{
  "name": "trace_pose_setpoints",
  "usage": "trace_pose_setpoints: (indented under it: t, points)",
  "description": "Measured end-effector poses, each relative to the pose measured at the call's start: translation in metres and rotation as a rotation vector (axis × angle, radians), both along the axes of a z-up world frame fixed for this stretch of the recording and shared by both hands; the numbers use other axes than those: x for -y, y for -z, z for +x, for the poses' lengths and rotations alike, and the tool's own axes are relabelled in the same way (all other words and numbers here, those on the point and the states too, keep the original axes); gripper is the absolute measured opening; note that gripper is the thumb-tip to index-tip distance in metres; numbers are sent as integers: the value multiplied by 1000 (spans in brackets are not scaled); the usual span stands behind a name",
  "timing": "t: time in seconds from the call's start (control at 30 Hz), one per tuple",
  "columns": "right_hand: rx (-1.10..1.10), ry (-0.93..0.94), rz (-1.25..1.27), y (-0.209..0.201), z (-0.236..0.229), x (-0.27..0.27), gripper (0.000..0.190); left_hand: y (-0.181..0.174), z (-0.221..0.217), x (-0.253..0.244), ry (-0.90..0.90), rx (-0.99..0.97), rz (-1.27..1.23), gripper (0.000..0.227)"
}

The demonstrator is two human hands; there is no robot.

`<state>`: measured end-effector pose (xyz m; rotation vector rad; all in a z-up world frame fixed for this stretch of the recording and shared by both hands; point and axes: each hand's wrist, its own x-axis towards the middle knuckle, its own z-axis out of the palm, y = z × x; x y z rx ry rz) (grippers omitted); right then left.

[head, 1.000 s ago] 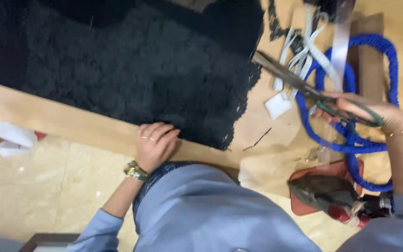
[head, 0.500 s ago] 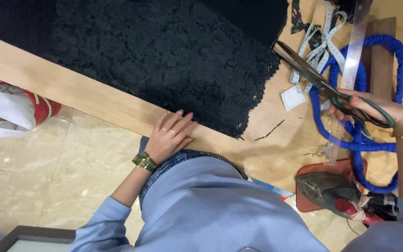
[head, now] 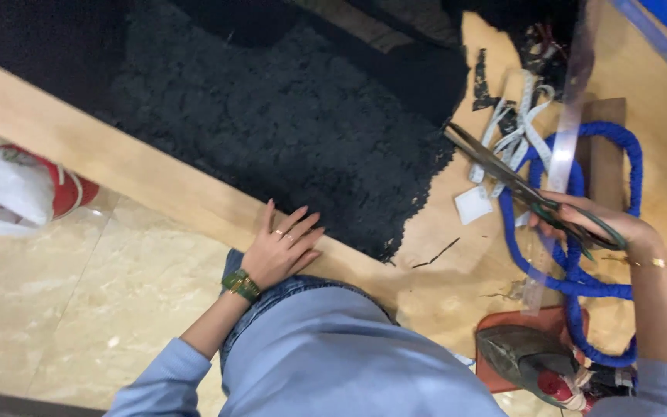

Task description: The person measures a piece of black lace fabric on a wooden table using a ruler and chalk. They then use scissors to cut the fabric along the marked lines. The person repeats the measuring and cutting process on another section of the fabric.

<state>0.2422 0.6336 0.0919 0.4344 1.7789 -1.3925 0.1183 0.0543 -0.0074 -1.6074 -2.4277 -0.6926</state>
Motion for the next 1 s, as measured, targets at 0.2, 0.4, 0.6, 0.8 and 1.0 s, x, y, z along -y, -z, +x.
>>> trace_pose_setpoints:
  t: [0.2, 0.4, 0.6, 0.8, 1.0]
  points:
    - [-98, -119, -148, 3, -24, 6, 66, 4, 2, -1, -21, 49, -72, 33]
    - [-118, -87, -193, 12, -42, 6, 68, 8, 2, -1, -25, 58, -74, 33]
    - [19, -96, -86, 23, -53, 8, 94, 12, 3, 0, -42, 23, -67, 35]
    - [15, -165, 120, 11, -50, 21, 81, 15, 3, 2, -45, 1, -90, 39]
    - [6, -52, 104, -12, -33, 26, 83, 8, -1, -7, -27, -29, -35, 40]
